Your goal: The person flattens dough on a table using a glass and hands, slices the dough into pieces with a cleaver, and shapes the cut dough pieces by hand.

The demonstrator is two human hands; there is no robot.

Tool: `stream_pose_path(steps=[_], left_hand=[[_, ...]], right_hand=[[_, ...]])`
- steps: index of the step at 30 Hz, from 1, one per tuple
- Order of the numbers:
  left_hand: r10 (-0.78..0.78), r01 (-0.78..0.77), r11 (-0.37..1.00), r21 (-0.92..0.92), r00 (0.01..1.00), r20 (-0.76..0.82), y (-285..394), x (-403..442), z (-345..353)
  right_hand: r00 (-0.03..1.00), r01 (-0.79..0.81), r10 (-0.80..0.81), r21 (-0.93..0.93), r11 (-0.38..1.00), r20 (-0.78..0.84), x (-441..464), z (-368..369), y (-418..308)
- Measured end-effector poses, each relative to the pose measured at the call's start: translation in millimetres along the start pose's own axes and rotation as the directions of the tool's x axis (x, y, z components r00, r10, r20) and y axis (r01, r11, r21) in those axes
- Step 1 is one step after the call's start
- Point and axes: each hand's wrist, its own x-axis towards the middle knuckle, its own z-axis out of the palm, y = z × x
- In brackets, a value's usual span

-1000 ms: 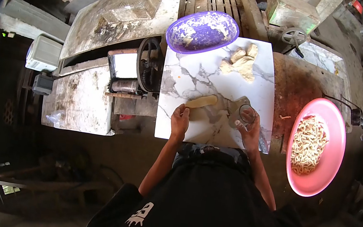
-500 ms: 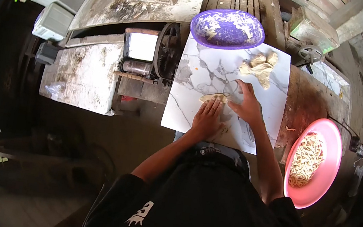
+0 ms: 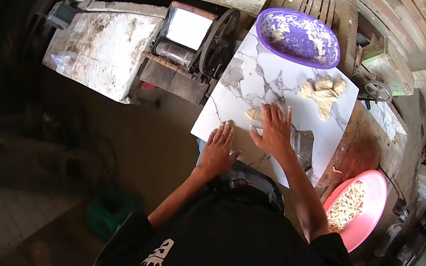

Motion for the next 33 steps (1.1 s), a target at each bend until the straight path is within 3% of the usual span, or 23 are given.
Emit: stream_pose_path(steps=[4,6,10,12,13,15,21,25,27,29,33], left_hand=[[-0.001,0.001,0.998,-0.056,1.0,0.004,7.3,6.6,-0.4],[0.04,-0.034,0.996,-0.088,0.997,0.071,18.0,13.1,-1.2],[0.154,-0.128,0.979,-0.159,0.974,0.165,47.2,40.3,8.7],[0.292,-0.284,0.956,-0.074,0.946,0.141,58.1,52.7,19.4],[0.286,-0.278,0.958,-0.075,0.948,0.138,60.6,58.5,21.5],[0.258,-0.274,0.946,0.172,0.96,0.108,65.0,65.3,24.4],[0.206,-0.229,0.968,0.102,0.959,0.193,59.5,64.7,55.8],[0.201,-0.216,0.962,0.166,0.974,0.101,72.0,63.2,43.4],[0.194,-0.215,0.96,0.181,0.973,0.127,71.3,63.4,42.9],[0.162,-0.192,0.966,0.171,0.971,0.176,73.5,66.4,44.5],[0.14,-0.188,0.972,0.142,0.946,0.294,78.9,64.2,42.5]], right_hand=[[1.0,-0.004,0.004,-0.006,1.0,-0.028,15.3,20.6,9.5],[0.964,0.02,-0.037,-0.067,0.998,-0.262,35.2,30.7,16.1],[0.985,-0.041,0.027,-0.08,0.996,-0.173,71.9,30.7,29.0],[0.986,-0.054,0.042,-0.072,0.996,-0.161,80.3,34.0,33.5],[0.986,-0.069,0.058,-0.064,0.996,-0.159,83.6,34.9,33.9],[0.991,-0.068,0.061,-0.057,0.996,-0.123,74.7,34.8,31.8],[0.991,0.009,-0.014,-0.032,0.999,-0.135,54.1,30.3,25.9],[0.987,-0.128,0.123,-0.047,0.991,-0.1,93.0,32.2,36.5],[0.986,-0.112,0.103,-0.058,0.992,-0.133,87.2,31.8,32.5],[0.988,0.023,-0.034,-0.077,0.997,-0.149,65.1,25.3,22.8],[0.992,0.07,-0.072,-0.028,0.997,-0.104,43.6,21.2,15.9]])
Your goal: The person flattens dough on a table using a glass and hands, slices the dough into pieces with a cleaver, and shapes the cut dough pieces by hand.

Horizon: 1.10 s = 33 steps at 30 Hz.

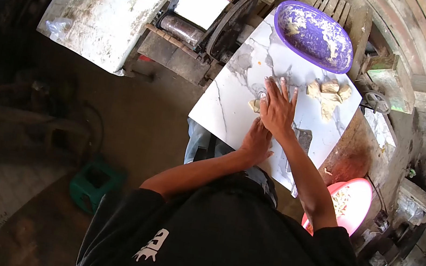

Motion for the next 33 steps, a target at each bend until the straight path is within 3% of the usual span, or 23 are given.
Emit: stream_pose_path(steps=[4,7,9,12,14,16,18,19,24,25,27,30,33], left_hand=[[-0.016,0.017,1.0,0.014,0.998,-0.053,2.5,-10.0,-1.6],[-0.029,0.03,0.999,0.029,0.999,-0.033,4.4,-8.3,-5.8],[0.007,0.014,0.978,-0.209,0.995,0.099,8.6,-17.6,-5.7],[0.011,-0.013,0.992,-0.129,1.0,-0.018,11.8,-25.9,2.5],[0.001,-0.003,0.99,-0.139,1.0,-0.013,8.2,-27.3,4.7],[-0.009,0.005,0.987,-0.158,1.0,-0.027,3.1,-23.7,-5.6],[0.048,-0.013,0.974,-0.227,0.988,0.148,1.2,-29.1,-14.4],[0.046,-0.011,0.972,-0.233,0.989,0.144,2.7,-29.6,-14.0],[0.002,-0.001,0.997,-0.075,1.0,0.007,1.0,-28.9,-0.6],[-0.001,0.001,0.997,-0.075,1.0,-0.002,-3.2,-26.2,-14.5],[0.101,-0.005,0.965,-0.264,0.93,0.353,-8.9,-34.2,-36.3],[0.176,-0.004,0.917,-0.4,0.901,0.396,-13.4,-44.0,-48.8],[0.132,0.043,0.941,-0.335,0.866,0.483,-11.1,-44.0,-68.0]], right_hand=[[0.999,0.047,-0.044,-0.124,0.991,0.032,17.9,2.1,6.2],[0.999,0.037,-0.038,-0.076,0.996,-0.022,0.3,2.4,-3.0],[0.997,0.046,-0.046,-0.015,0.999,-0.061,-13.2,-1.5,-10.1],[0.998,0.062,-0.063,-0.063,0.996,-0.007,2.2,4.0,-1.4],[0.997,0.073,-0.071,-0.109,0.991,0.027,3.1,7.9,-0.2],[0.992,0.071,-0.075,-0.051,0.996,-0.099,-10.8,6.9,-8.5],[0.993,0.072,-0.078,-0.07,0.995,-0.084,-22.3,4.9,-13.8],[0.992,0.096,-0.099,-0.051,0.994,-0.079,-21.8,4.9,-12.5],[0.995,0.092,-0.094,-0.059,0.994,-0.024,-2.6,6.3,-8.1],[0.99,0.111,-0.113,-0.026,0.993,-0.086,-15.6,6.3,-13.8],[0.992,0.095,-0.094,0.013,0.995,-0.078,-43.4,3.5,-25.5],[0.99,0.113,-0.111,0.024,0.993,-0.086,-37.5,1.9,-24.6],[0.994,0.085,-0.084,0.016,0.996,-0.073,-9.4,6.6,-19.4]])
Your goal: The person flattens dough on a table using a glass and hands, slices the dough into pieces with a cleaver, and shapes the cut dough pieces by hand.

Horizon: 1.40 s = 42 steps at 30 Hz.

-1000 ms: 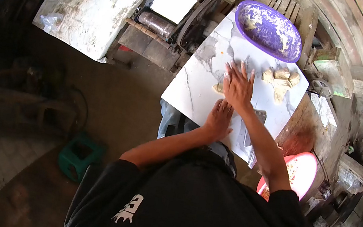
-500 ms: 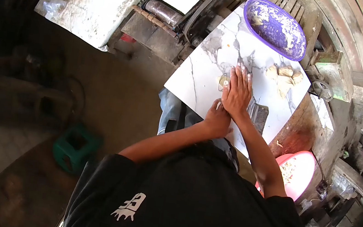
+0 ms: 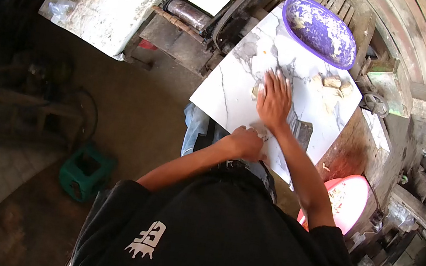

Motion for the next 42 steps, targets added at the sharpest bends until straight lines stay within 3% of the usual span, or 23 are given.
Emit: stream_pose_path(steps=[4,9,13,16,18,21,23,25,27,29,33,35,37,40,42], left_hand=[[0.012,-0.011,1.0,-0.005,1.0,0.024,-6.9,8.6,8.3],[0.08,-0.077,0.997,0.018,0.975,-0.208,-9.7,9.4,24.0],[0.016,-0.014,1.0,0.02,0.995,-0.1,-8.3,8.2,17.0],[0.054,-0.051,0.998,0.025,0.991,-0.123,-15.9,8.2,20.5],[0.035,-0.033,0.998,-0.047,0.999,0.037,-10.0,-5.6,8.4],[0.158,-0.175,0.97,-0.171,0.981,-0.108,-21.8,-6.0,27.5],[0.095,-0.097,0.986,-0.132,0.995,-0.021,-14.8,-16.5,8.8],[0.034,-0.028,0.996,-0.08,0.997,0.07,-13.2,-16.2,4.9],[0.053,-0.061,0.991,-0.118,0.996,-0.071,-22.7,-13.1,10.5],[0.087,-0.097,0.987,-0.129,0.993,-0.08,-25.1,-22.7,2.2],[0.2,-0.216,0.943,-0.253,0.976,-0.09,-36.5,-43.9,-18.8],[0.186,-0.204,0.945,-0.254,0.978,-0.095,-45.2,-57.8,-38.8],[0.114,-0.251,0.829,-0.501,0.951,-0.288,-66.9,-59.6,-43.0],[-0.066,-0.183,0.792,-0.583,0.923,-0.379,-86.7,-51.2,-59.8],[-0.232,-0.056,0.863,-0.502,0.839,-0.493,-90.3,-42.7,-66.2]], right_hand=[[0.999,-0.034,0.034,-0.026,0.999,0.011,2.7,4.2,-3.9],[1.0,0.02,-0.02,-0.04,0.999,-0.002,-16.3,-0.2,-14.2],[0.991,-0.076,0.087,-0.104,0.992,0.104,23.3,13.4,-1.7],[1.0,-0.001,0.0,-0.059,0.998,-0.008,-19.9,-0.8,-25.9],[1.0,0.004,-0.004,-0.071,0.997,-0.003,-46.0,-1.7,-42.5],[0.999,0.028,-0.029,-0.058,0.998,-0.019,-36.3,-3.4,-39.4],[0.999,-0.022,0.02,0.038,0.999,0.043,-13.5,-9.4,-28.8],[0.998,-0.042,0.042,0.003,0.999,0.044,-1.9,-0.2,-15.9],[0.999,-0.047,0.047,0.004,0.999,0.014,-1.2,6.7,-12.2],[0.999,0.014,-0.013,0.022,1.0,-0.044,-25.2,-0.2,-24.7],[0.998,-0.04,0.04,0.014,0.999,-0.056,-61.9,1.9,-41.3],[0.997,-0.04,0.042,0.02,0.999,-0.071,-73.7,-1.2,-46.4],[0.998,-0.059,0.06,0.089,0.994,-0.004,-82.7,-13.6,-53.7],[0.998,-0.067,0.066,0.081,0.994,0.018,-93.5,-13.3,-52.0],[0.998,-0.063,0.061,0.078,0.995,0.027,-94.0,-12.1,-47.9]])
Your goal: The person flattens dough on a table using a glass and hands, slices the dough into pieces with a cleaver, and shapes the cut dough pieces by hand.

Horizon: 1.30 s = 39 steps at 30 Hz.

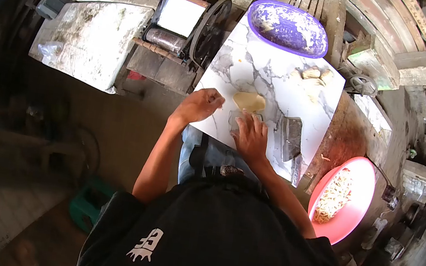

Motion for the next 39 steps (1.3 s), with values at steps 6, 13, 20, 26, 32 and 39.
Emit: stream_pose_path(steps=[6,13,20,26,32,39], left_hand=[[0.566,-0.408,0.785,0.466,0.778,-0.273,-43.0,49.0,51.0],[0.506,-0.381,0.664,0.644,0.862,-0.012,-27.5,34.0,132.5],[0.398,-0.215,0.707,0.674,0.908,-0.129,-15.1,20.7,155.7],[0.205,-0.047,0.676,0.735,0.97,-0.127,-16.8,6.7,134.7],[0.284,-0.059,0.678,0.733,0.941,-0.187,-19.4,10.5,140.4],[0.239,-0.006,0.679,0.734,0.947,-0.213,-11.4,5.7,143.0]], right_hand=[[0.999,-0.022,0.023,0.026,0.999,-0.025,3.2,-15.5,6.5],[0.904,-0.323,0.395,0.343,0.882,-0.164,34.1,-63.4,70.9],[0.988,-0.13,0.107,0.231,0.964,0.108,68.8,-71.7,74.9],[0.958,-0.032,0.044,-0.048,0.998,0.284,73.4,-42.8,53.1],[0.996,-0.077,0.075,0.03,0.997,0.049,86.3,-1.1,73.9],[0.992,-0.029,0.001,-0.225,0.974,-0.122,105.9,3.3,71.9]])
